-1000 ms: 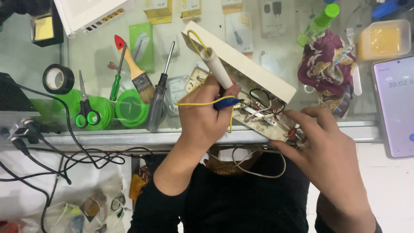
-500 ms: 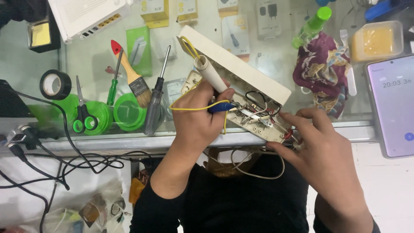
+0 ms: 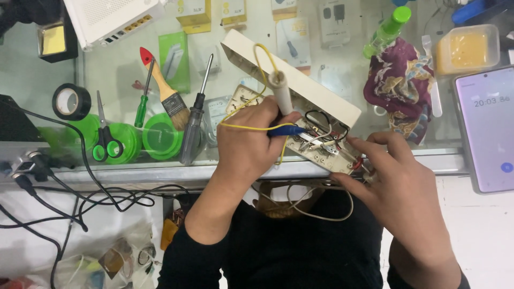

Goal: Repairing a power strip by disassembling the casing and soldering internal electrical connections

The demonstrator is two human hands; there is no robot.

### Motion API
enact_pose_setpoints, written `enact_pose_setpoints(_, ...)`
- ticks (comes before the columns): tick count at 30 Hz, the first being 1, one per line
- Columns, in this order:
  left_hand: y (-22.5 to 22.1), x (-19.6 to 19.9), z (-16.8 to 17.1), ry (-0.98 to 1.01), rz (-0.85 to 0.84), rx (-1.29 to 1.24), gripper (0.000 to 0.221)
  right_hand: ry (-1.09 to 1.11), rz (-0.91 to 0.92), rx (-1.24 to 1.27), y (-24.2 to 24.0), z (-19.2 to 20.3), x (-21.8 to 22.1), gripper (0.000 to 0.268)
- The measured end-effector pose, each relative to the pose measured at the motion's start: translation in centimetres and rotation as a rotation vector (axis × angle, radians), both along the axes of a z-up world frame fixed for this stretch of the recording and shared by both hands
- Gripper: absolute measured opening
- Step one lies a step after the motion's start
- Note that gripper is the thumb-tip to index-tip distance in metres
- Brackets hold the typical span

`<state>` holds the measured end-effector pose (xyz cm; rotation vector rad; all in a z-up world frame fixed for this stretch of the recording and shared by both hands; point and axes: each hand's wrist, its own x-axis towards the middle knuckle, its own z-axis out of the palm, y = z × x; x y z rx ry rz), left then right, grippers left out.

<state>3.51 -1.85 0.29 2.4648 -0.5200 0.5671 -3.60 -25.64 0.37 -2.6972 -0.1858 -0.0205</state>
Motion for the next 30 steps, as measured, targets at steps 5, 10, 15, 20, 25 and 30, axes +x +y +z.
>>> enact_pose_setpoints(5, 0.5, -0.6, 1.0, 0.038, -0.042, -0.038, 0.029, 0.02, -0.006, 0.0, 0.0, 0.4, -0.1, 0.066)
enact_pose_setpoints(10, 1.8, -1.4, -0.5, 0.264, 0.017, -0.145, 0.06, 0.031, -0.031, -0.018, 0.1, 0.1, -0.1, 0.067)
enact_pose_setpoints(15, 4.3, -6.0, 3.6, 0.576, 0.147, 0.117, 0.024, 0.05, -0.041, 0.009, 0.2, 0.4, -0.3, 0.065)
enact_pose_setpoints(20, 8.5, -10.5, 3.6, 0.69, 0.259, 0.487, 0.042, 0.035, -0.049, 0.063, 0.6, 0.8, -0.6, 0.066)
enact_pose_setpoints(25, 12.5, -13.2, 4.9, 0.454, 0.37, 0.309, 0.038, 0.05, -0.111, 0.405, 0.2, 1.1, -1.8, 0.054)
enact_pose_setpoints(30, 15.0, -14.4, 5.5, 0.424, 0.515, 0.295, 0.03, -0.116, 0.145, 0.734, 1.1, -0.2, -3.6, 0.033)
